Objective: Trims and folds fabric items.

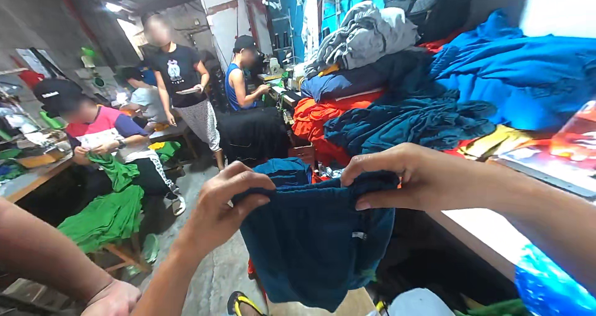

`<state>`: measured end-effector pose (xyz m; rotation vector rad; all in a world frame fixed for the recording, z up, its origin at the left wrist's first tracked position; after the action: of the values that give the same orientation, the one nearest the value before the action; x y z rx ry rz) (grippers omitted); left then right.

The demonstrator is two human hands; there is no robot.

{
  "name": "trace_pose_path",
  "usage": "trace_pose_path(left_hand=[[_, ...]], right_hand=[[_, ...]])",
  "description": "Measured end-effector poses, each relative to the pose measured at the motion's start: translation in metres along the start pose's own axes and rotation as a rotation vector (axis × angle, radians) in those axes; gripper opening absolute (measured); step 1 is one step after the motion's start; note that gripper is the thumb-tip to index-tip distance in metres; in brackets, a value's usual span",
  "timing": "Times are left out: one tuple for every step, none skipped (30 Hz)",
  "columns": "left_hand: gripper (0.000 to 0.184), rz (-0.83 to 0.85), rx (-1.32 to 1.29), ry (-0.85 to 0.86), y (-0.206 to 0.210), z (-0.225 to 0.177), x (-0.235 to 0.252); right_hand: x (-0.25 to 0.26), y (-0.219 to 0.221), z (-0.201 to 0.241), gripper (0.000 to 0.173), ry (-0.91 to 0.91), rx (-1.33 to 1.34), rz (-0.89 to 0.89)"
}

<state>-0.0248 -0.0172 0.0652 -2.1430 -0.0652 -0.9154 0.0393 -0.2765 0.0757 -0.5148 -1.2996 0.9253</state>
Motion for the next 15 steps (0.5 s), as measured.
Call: trace_pose_path(left_hand=[[0.01,-0.026,-0.019,-0.001,-0.003,-0.002,0.0],[0.009,-0.041,-0.059,0.0,-0.005,-0.003,-0.001],[0.009,-0.029,-0.12,-0.004,-0.008,-0.004,-0.002],[0.01,0.01,-0.192,-0.002,-0.012,-0.004,-0.004],[0.009,0.063,-0.259,0.008,-0.017,-0.004,-0.006],[0.01,0.128,-0.294,0.021,-0.021,-0.004,-0.009],[0.01,0.193,-0.279,0.026,-0.023,-0.004,-0.013],[0.011,0.247,-0.221,0.028,-0.022,-0.003,-0.016],[0.011,0.263,-0.135,0.022,-0.018,-0.001,-0.019],[0.012,0.256,-0.051,0.006,-0.015,0.002,-0.021],[0.011,0.226,0.041,-0.024,-0.013,0.004,-0.022],[0.009,0.182,0.136,-0.062,-0.012,0.006,-0.022],[0.009,0.14,0.224,-0.083,-0.011,0.008,-0.022],[0.01,0.112,0.293,-0.087,-0.009,0.009,-0.022],[0.011,0.089,0.336,-0.077,-0.006,0.009,-0.022]], right_hand=[[0.0,0.0,0.001,0.015,-0.031,0.012,-0.001],[-0.002,0.0,-0.001,0.015,-0.074,0.017,0.012],[-0.005,0.0,-0.003,0.018,-0.106,0.008,0.025],[-0.009,-0.001,-0.007,0.021,-0.119,-0.023,0.037],[-0.015,-0.004,-0.013,0.025,-0.108,-0.077,0.044],[-0.022,-0.008,-0.02,0.028,-0.089,-0.132,0.042],[-0.028,-0.012,-0.026,0.028,-0.074,-0.166,0.034],[-0.033,-0.016,-0.03,0.028,-0.065,-0.171,0.021],[-0.035,-0.019,-0.033,0.029,-0.054,-0.167,0.008],[-0.035,-0.019,-0.033,0.031,-0.048,-0.179,-0.003],[-0.033,-0.019,-0.032,0.031,-0.041,-0.211,-0.015],[-0.03,-0.017,-0.032,0.029,-0.037,-0.241,-0.029],[-0.029,-0.016,-0.032,0.026,-0.03,-0.256,-0.044],[-0.027,-0.014,-0.032,0.023,-0.025,-0.264,-0.068],[-0.026,-0.013,-0.033,0.02,-0.025,-0.264,-0.098]])
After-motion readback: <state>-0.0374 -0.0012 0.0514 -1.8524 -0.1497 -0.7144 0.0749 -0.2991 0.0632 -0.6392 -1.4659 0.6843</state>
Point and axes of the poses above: each hand's wrist, its own x-axis towards the middle knuckle, its own y-axis out of the palm, z = x × y, the point moved 5 cm from there along x, towards the middle knuckle, and after that the axes turned 15 degrees about -y, right-handed, at the moved point
